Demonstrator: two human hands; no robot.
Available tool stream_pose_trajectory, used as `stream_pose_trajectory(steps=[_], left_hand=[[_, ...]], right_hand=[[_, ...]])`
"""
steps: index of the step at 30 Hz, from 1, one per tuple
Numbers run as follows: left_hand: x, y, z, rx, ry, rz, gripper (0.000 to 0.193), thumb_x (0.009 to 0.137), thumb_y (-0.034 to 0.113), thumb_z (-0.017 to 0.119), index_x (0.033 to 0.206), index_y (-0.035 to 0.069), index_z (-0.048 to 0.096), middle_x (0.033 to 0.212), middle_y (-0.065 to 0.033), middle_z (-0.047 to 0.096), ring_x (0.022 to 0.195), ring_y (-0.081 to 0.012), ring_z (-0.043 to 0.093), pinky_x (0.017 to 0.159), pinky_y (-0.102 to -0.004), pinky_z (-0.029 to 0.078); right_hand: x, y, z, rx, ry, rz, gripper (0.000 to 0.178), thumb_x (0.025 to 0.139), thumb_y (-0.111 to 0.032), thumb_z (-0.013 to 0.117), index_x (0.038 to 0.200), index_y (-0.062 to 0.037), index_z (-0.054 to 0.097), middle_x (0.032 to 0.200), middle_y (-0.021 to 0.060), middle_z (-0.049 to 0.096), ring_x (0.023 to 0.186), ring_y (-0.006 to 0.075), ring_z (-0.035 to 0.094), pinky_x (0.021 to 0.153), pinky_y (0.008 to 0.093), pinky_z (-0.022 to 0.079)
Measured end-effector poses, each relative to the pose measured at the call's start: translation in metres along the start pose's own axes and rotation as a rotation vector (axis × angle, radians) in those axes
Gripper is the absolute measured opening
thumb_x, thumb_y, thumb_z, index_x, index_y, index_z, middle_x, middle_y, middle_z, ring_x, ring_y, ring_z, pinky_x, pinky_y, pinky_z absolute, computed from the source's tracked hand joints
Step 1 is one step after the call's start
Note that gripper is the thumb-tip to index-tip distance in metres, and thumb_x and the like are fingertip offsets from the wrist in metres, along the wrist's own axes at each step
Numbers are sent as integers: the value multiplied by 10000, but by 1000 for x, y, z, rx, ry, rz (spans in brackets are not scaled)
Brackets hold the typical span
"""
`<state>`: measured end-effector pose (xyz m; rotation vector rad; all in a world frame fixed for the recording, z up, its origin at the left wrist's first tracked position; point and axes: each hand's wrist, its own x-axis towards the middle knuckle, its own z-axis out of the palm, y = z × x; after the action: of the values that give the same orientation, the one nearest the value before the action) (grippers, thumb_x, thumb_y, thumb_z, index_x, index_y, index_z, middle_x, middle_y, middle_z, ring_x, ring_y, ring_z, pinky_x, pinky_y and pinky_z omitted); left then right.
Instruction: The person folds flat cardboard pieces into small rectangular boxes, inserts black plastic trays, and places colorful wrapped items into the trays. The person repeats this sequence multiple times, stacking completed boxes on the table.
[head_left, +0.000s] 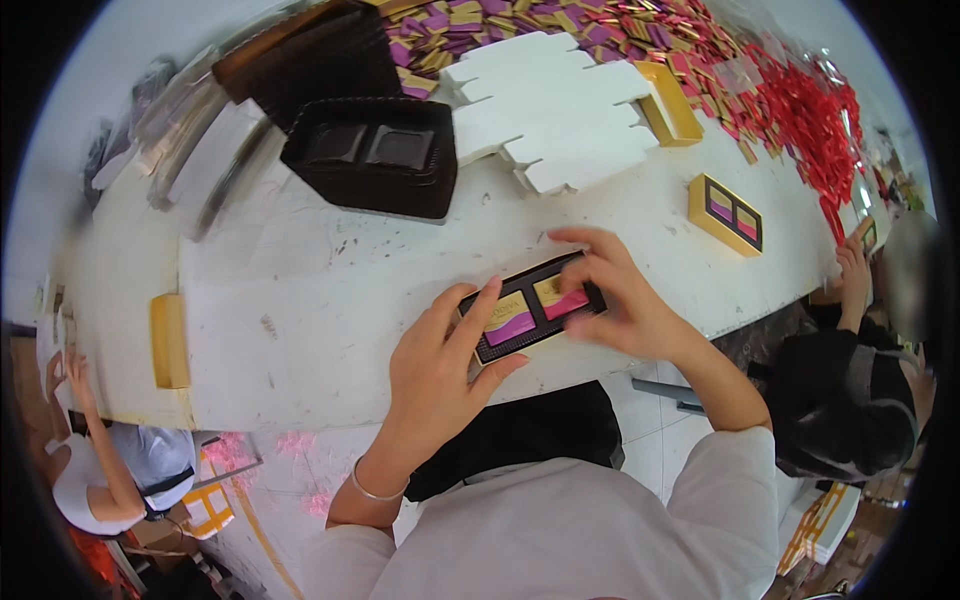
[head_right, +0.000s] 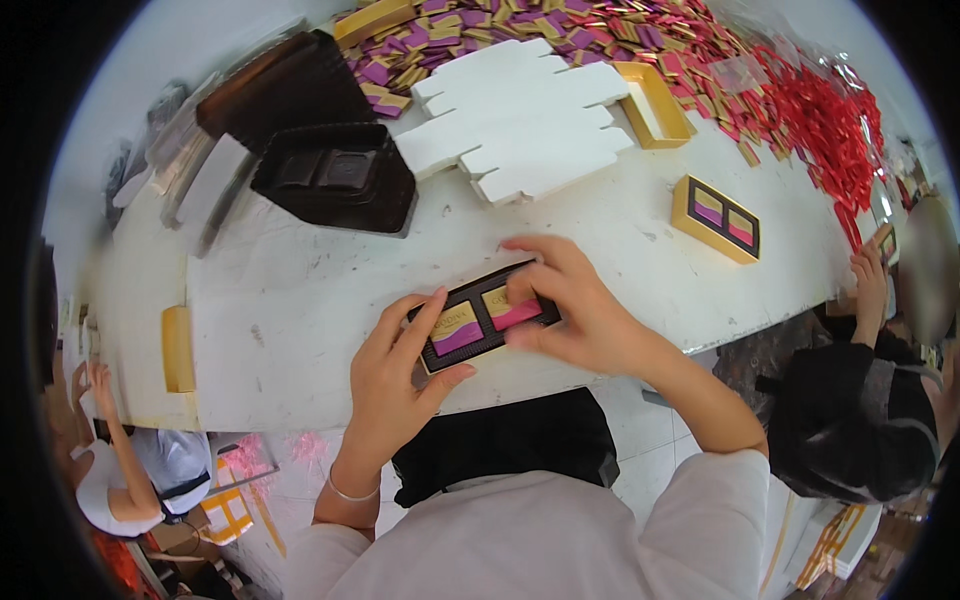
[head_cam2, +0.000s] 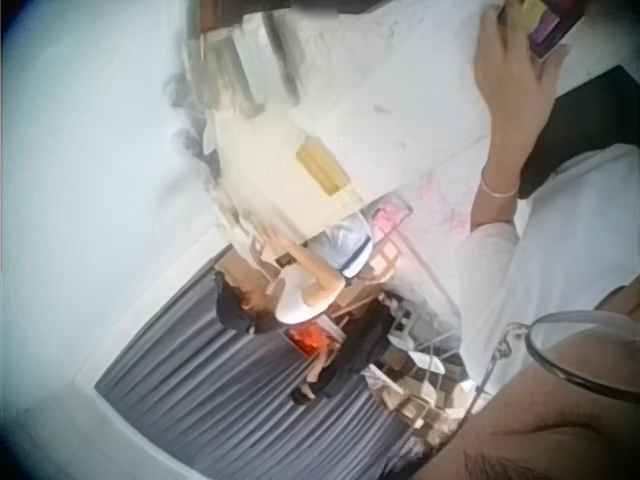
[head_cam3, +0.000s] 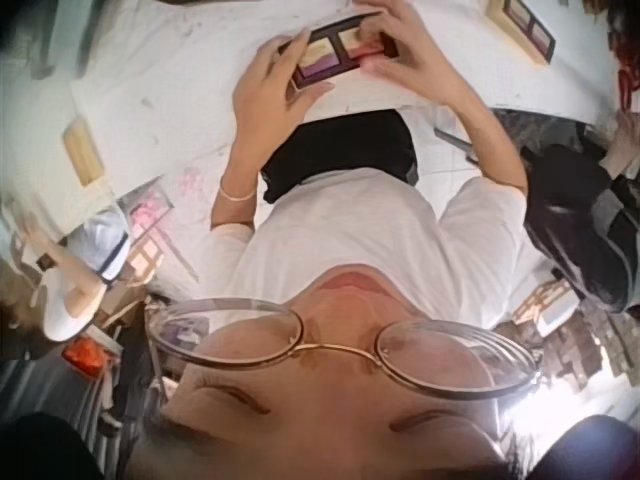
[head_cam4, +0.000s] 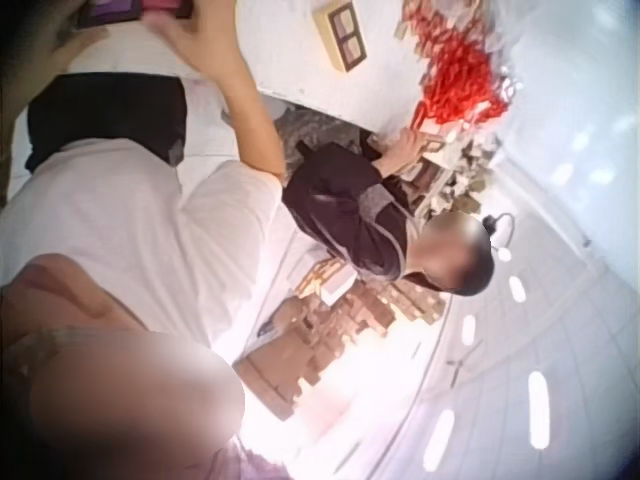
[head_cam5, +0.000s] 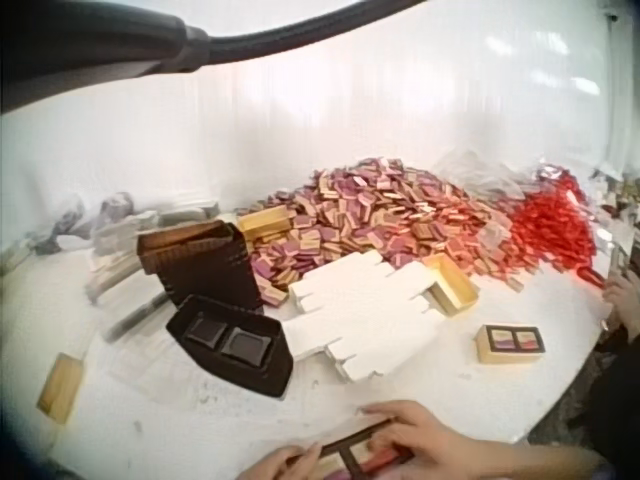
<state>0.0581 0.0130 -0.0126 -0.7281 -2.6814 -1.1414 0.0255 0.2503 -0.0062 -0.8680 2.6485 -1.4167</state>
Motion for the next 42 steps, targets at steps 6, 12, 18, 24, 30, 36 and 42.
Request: stream_pose_trajectory(steps=[6,12,18,24,30,36,42], left_hand=[[-17,6,-31,57,90,-1,715,724,444,759,1308,93,543,1303,-164,514,1064,-309,552,879,-403,438],[-47,-46,-111,715,591,-266,796,701,355,800,1378,107,464,1452,-228,319,1302,-418,347,1038,-520,325],[-118,-145,-161,759,406,-620,579,821,174,691,1351,85,476,1446,-242,342,1309,-417,367,1065,-464,335],[-109,-100,-146,201,288,-368,555,764,-14,654,1293,43,497,1371,-199,444,1280,-361,415,1049,-408,369],[-61,-62,-123,140,72,-228,662,719,-33,677,1338,58,461,1376,-179,449,1273,-345,432,1054,-387,376],[-55,-68,-112,145,215,-263,743,673,-7,750,1350,64,452,1354,-175,472,1224,-339,482,1024,-390,405],[-72,-82,-105,-125,247,-395,778,618,40,832,1314,62,486,1270,-148,536,1160,-299,527,1010,-381,415]], right_hand=[[-55,14,-38,-411,70,-22,436,749,-335,749,999,-45,541,1235,197,521,1139,394,475,1000,497,339],[-130,78,-149,-646,304,224,465,815,-309,721,1169,-55,557,1453,175,380,1358,330,348,1102,444,299],[-41,59,-129,-438,657,74,255,816,-156,700,1033,-48,622,1286,148,536,1230,301,476,1042,395,344],[18,48,-106,-711,556,88,224,814,-139,691,988,-20,616,1154,153,587,1068,332,563,881,397,469],[48,95,-129,-980,317,566,160,876,-148,582,916,7,600,955,167,635,939,344,587,805,434,480],[13,-8,-107,-546,381,88,73,809,-20,581,827,33,533,813,174,536,796,359,549,730,423,462],[-5,-18,-28,-583,-178,-253,119,741,-30,648,817,-10,559,906,135,542,903,302,549,799,395,462]])
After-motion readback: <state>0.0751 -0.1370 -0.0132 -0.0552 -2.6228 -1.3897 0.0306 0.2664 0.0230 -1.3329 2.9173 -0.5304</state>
